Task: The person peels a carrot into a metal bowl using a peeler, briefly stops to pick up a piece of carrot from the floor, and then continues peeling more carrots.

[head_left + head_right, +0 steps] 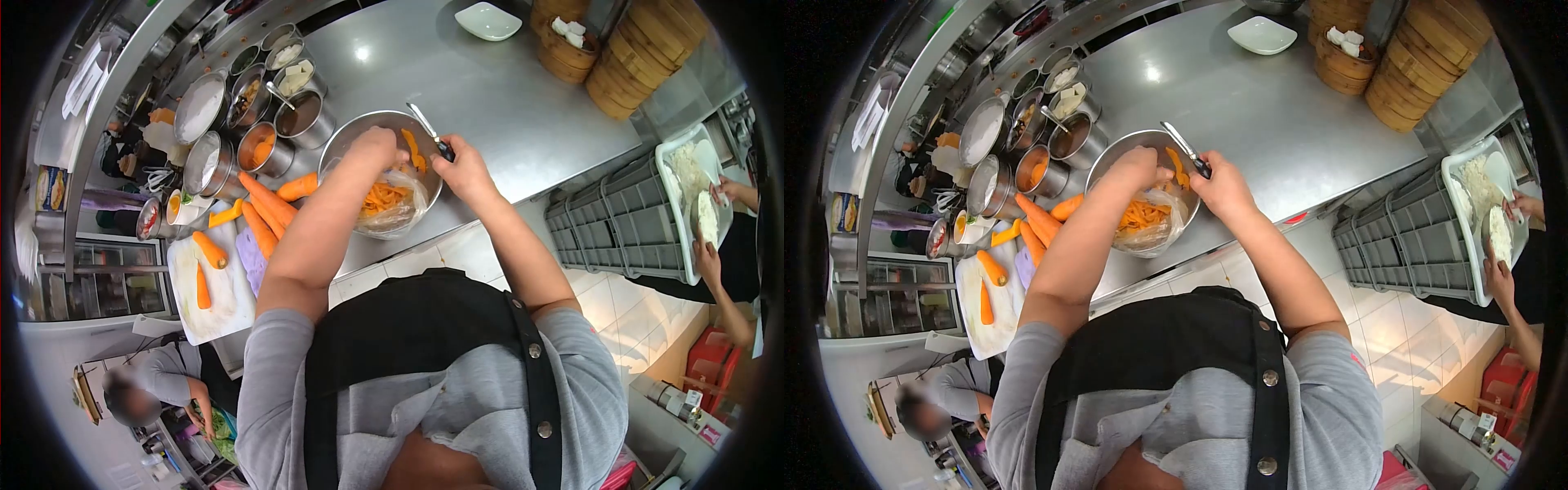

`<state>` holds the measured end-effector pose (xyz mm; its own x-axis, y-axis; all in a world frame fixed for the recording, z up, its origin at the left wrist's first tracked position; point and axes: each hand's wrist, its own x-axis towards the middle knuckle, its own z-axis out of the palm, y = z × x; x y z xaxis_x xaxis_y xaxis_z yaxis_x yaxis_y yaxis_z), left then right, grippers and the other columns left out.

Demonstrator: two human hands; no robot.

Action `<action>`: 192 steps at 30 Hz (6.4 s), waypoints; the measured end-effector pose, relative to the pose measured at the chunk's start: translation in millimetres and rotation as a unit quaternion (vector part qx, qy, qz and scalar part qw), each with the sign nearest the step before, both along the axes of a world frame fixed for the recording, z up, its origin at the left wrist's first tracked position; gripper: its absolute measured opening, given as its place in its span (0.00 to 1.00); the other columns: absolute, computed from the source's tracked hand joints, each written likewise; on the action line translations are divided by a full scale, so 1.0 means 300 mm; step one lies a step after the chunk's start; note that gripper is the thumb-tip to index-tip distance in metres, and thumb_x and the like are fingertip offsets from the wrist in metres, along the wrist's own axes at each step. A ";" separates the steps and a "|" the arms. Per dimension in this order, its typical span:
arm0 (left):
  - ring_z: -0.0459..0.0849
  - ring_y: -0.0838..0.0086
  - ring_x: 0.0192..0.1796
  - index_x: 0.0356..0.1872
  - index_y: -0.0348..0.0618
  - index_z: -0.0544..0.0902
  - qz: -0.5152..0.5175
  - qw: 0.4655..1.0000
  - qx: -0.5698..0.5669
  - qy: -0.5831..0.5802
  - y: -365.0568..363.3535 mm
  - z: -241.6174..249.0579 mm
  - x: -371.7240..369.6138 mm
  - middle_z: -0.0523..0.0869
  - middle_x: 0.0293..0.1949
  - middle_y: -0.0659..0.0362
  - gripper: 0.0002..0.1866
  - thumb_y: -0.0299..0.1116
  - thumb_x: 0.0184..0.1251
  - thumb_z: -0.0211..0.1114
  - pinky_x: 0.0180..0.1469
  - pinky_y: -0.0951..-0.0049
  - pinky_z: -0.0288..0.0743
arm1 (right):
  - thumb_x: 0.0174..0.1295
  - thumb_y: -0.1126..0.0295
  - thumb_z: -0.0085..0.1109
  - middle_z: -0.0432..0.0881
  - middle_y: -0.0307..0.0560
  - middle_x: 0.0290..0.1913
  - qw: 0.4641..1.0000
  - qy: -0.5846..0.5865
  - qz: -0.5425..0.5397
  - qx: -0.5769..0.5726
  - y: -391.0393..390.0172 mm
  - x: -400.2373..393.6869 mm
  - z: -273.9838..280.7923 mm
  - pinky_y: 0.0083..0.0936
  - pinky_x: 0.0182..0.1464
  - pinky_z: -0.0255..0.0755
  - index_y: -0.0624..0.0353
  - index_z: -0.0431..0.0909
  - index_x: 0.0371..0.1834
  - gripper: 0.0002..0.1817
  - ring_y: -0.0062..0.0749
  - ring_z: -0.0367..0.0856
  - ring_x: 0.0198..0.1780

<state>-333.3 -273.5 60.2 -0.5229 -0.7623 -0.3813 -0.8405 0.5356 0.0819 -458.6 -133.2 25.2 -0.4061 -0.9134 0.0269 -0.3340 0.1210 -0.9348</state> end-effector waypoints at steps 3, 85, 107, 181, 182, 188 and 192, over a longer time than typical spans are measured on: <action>0.82 0.59 0.53 0.47 0.41 0.84 0.044 0.998 0.033 -0.040 0.006 0.034 -0.024 0.84 0.50 0.51 0.22 0.46 0.58 0.68 0.53 0.62 0.75 | 0.57 0.66 0.59 0.82 0.53 0.37 1.000 0.005 -0.002 -0.001 -0.005 -0.002 -0.015 0.28 0.45 0.73 0.67 0.75 0.49 0.19 0.35 0.79 0.38; 0.77 0.81 0.31 0.42 0.37 0.83 0.246 0.768 0.003 0.591 0.658 0.022 0.732 0.80 0.28 0.62 0.14 0.38 0.73 0.56 0.34 0.79 0.73 | 0.62 0.76 0.56 0.75 0.34 0.38 0.936 -0.178 0.298 0.064 0.187 0.263 0.223 0.13 0.32 0.65 0.61 0.72 0.51 0.14 0.13 0.69 0.32; 0.79 0.66 0.50 0.66 0.39 0.67 0.781 0.183 0.186 0.568 1.950 -0.912 1.223 0.76 0.54 0.48 0.32 0.56 0.74 0.41 0.46 0.69 0.82 | 0.58 0.65 0.55 0.78 0.53 0.50 0.630 0.303 0.664 0.265 0.810 1.094 -1.001 0.40 0.55 0.72 0.54 0.79 0.49 0.16 0.47 0.78 0.52; 0.75 0.57 0.49 0.50 0.38 0.77 0.751 0.593 0.134 0.256 2.160 -1.415 0.979 0.77 0.45 0.47 0.27 0.52 0.76 0.38 0.54 0.60 0.68 | 0.47 0.72 0.62 0.85 0.54 0.34 0.879 0.280 -0.022 0.386 0.296 0.535 -2.896 0.34 0.39 0.80 0.65 0.82 0.31 0.09 0.44 0.85 0.36; 0.76 0.57 0.49 0.50 0.38 0.77 0.751 0.593 0.133 0.257 2.159 -1.415 0.980 0.77 0.45 0.47 0.27 0.51 0.77 0.38 0.54 0.60 0.68 | 0.46 0.71 0.63 0.85 0.54 0.33 0.868 0.307 0.014 0.390 0.287 0.526 -2.943 0.35 0.39 0.79 0.64 0.82 0.30 0.09 0.44 0.85 0.36; 0.77 0.56 0.51 0.50 0.39 0.79 0.759 0.577 0.129 0.273 2.121 -1.426 0.961 0.78 0.47 0.46 0.25 0.50 0.76 0.42 0.55 0.62 0.70 | 0.48 0.67 0.62 0.83 0.53 0.25 0.863 0.215 0.226 0.398 0.401 0.673 -2.858 0.32 0.29 0.78 0.62 0.80 0.27 0.09 0.41 0.83 0.24; 0.77 0.54 0.51 0.50 0.41 0.81 0.750 0.593 0.127 0.265 2.089 -1.423 0.922 0.78 0.48 0.46 0.24 0.49 0.75 0.45 0.56 0.62 0.70 | 0.50 0.70 0.63 0.84 0.47 0.26 0.838 0.175 0.334 0.394 0.672 0.770 -2.566 0.27 0.36 0.77 0.63 0.81 0.30 0.08 0.34 0.83 0.30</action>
<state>-56.6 353.1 -366.7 0.5722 -0.4751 -0.6685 -0.1769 -0.8674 0.4651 -227.6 68.4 -744.6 0.1095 -0.7240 -0.6811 -0.8108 0.3313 -0.4826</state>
